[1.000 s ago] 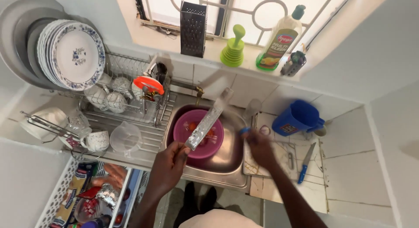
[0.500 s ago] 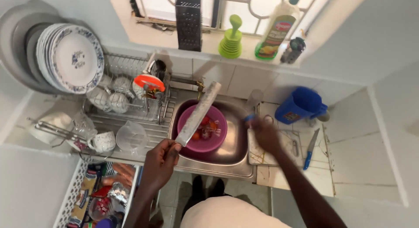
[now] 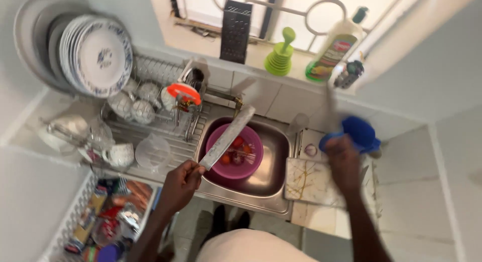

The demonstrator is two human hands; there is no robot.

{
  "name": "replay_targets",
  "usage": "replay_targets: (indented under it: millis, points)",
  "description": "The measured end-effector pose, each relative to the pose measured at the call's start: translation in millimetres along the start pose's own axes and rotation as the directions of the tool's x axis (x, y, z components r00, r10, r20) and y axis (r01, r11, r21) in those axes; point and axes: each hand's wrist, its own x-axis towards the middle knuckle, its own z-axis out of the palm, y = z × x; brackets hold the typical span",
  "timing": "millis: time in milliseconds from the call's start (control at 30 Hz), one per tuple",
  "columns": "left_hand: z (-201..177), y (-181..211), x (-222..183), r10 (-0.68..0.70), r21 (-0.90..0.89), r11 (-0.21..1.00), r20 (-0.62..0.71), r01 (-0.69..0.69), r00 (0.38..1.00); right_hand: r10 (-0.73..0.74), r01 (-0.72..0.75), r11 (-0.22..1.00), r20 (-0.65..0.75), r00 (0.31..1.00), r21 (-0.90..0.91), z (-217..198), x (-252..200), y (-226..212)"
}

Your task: Sharpening a knife, cutting vegetables in a bowl, and wrapping food in aluminum foil in a kitchen area.

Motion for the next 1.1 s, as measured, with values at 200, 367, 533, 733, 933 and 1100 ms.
replay_targets:
  millis: [200, 367, 533, 733, 933, 1100]
  points:
    - [10.2, 55.0, -7.5, 0.212, -0.185, 0.963, 0.059, -0.198, 0.975, -0.257, 0.215, 0.966, 0.402, 0.879, 0.147, 60.5, -44.9, 2.7]
    - [2.9, 73.6, -9.9, 0.270, -0.172, 0.951, 0.046, -0.258, 0.962, -0.220, 0.264, 0.963, 0.418, 0.882, -0.051, 49.6, -63.8, -39.8]
    - [-1.0, 72.2, -1.6, 0.267, -0.152, 0.956, 0.097, -0.250, 0.959, -0.127, 0.163, 0.978, 0.249, 0.960, -0.127, 47.1, -31.3, 0.5]
    - [1.1, 73.0, 0.0, 0.297, -0.181, 0.944, 0.105, -0.275, 0.949, -0.259, 0.287, 0.957, 0.302, 0.918, -0.050, 45.2, -16.8, 41.8]
    - [4.6, 75.6, 3.4, 0.349, -0.187, 0.926, 0.082, -0.329, 0.934, -0.265, 0.302, 0.944, 0.234, 0.935, -0.137, 43.5, -12.2, 58.8]
    - [11.5, 72.0, 4.3, 0.410, -0.193, 0.900, 0.077, -0.390, 0.909, -0.302, 0.393, 0.899, 0.378, 0.875, -0.191, 50.5, -37.5, 17.1]
